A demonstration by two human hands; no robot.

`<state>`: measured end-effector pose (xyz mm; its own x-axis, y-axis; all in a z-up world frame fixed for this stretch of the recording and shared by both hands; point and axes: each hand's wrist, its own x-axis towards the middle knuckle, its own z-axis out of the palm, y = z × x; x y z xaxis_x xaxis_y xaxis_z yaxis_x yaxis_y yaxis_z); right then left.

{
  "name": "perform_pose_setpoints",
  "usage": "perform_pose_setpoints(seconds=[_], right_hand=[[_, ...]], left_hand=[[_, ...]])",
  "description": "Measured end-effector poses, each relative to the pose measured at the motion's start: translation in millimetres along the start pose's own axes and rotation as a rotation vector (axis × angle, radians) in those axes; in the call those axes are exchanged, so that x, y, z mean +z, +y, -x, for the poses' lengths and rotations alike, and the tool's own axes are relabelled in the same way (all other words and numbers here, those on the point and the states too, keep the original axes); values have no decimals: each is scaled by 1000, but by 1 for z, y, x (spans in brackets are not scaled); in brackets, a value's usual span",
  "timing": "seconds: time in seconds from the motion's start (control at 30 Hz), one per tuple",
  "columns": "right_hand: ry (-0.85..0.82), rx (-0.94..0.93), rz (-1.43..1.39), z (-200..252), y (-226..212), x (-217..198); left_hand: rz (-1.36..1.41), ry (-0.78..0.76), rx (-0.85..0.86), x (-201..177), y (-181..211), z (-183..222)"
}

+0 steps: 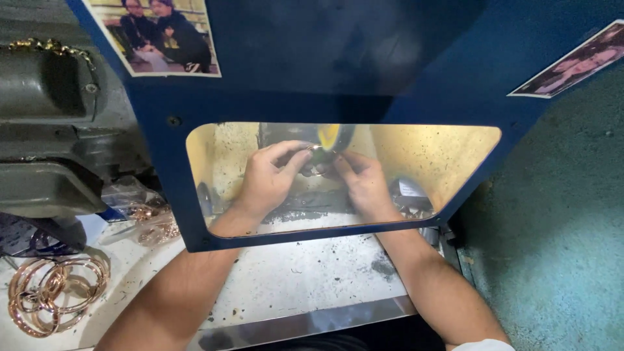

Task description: Polishing small jewelry items using a bench-mounted polishing wheel inside a protective enclosure.

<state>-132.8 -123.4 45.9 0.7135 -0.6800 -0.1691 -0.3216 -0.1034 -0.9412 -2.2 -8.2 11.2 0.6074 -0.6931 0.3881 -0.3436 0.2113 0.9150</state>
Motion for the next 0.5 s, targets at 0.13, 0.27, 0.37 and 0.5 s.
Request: perform_pose_setpoints(seconds=[0.13, 0.27, 0.37, 0.5], right_hand=[[-16, -20, -30, -4, 4, 1], [25, -80, -31, -3, 4, 3], [43, -187, -7, -9, 21, -1], [88, -580, 71, -6, 24, -10]], left_hand=[[-1, 11, 10, -1, 0, -4], [23, -1, 44, -4, 2, -6], [39, -39, 60, -7, 5, -5], [73, -108, 135, -13, 3, -6]])
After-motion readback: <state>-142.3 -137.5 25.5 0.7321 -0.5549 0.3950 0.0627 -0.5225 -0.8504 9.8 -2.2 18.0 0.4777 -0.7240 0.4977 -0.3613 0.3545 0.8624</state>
